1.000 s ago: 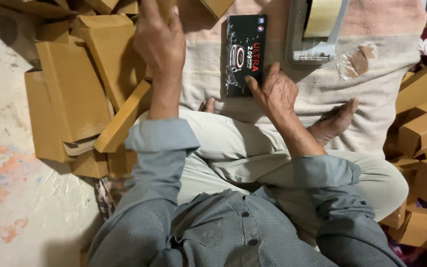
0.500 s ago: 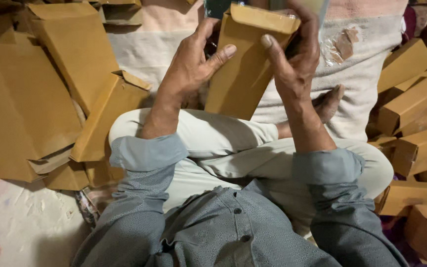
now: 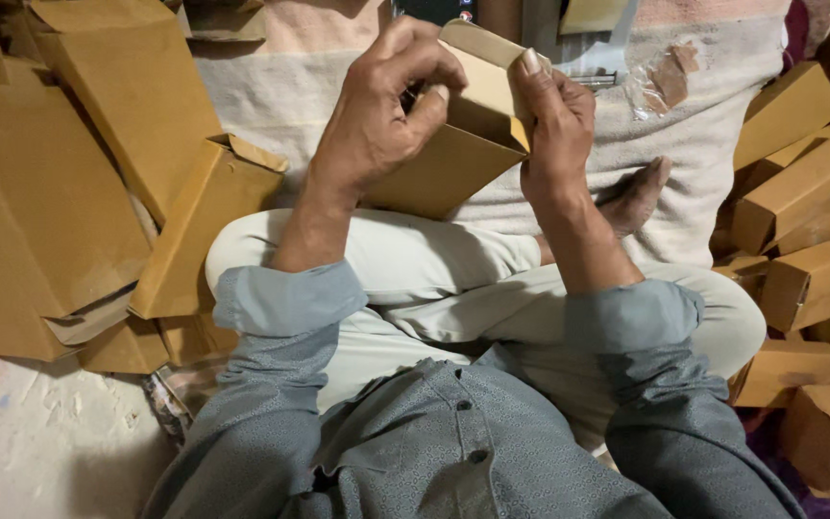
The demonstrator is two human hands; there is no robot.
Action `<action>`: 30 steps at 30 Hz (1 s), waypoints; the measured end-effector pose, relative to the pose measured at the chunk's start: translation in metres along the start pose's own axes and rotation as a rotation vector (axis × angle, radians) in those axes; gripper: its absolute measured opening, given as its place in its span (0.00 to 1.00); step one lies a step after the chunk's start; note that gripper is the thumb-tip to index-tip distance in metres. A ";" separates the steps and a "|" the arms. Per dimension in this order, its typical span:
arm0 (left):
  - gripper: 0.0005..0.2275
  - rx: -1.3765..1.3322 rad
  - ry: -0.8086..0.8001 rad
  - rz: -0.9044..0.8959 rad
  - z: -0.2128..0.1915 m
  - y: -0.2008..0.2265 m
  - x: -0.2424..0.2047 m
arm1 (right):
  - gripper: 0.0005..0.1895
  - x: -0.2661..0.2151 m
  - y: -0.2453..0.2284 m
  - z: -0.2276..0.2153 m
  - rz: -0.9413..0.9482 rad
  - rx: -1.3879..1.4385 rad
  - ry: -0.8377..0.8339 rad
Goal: The person unpacks a smartwatch and its accessories from a white box, then repacks them into a brown cardboard box. The person places the watch, strap, and charging cable into the box and closes the flaps.
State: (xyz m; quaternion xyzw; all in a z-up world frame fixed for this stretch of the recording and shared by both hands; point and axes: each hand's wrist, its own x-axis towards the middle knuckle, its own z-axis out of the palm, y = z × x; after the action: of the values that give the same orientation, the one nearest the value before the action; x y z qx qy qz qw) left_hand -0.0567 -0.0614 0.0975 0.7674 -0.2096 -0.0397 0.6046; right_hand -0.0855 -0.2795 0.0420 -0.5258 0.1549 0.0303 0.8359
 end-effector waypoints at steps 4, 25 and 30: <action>0.06 -0.040 -0.223 -0.010 -0.018 0.005 0.002 | 0.13 0.001 0.005 -0.004 0.080 0.027 -0.053; 0.06 -0.093 0.075 -0.240 0.022 -0.014 0.005 | 0.14 0.011 0.010 -0.005 0.070 -0.061 0.157; 0.07 -0.023 0.169 -0.147 0.023 -0.014 0.006 | 0.22 -0.003 -0.020 0.004 0.034 -0.713 -0.115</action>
State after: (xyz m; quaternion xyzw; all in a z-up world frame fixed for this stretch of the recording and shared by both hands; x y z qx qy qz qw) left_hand -0.0544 -0.0817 0.0797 0.7743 -0.1007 -0.0213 0.6244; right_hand -0.0833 -0.2844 0.0624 -0.7788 0.0961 0.1261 0.6068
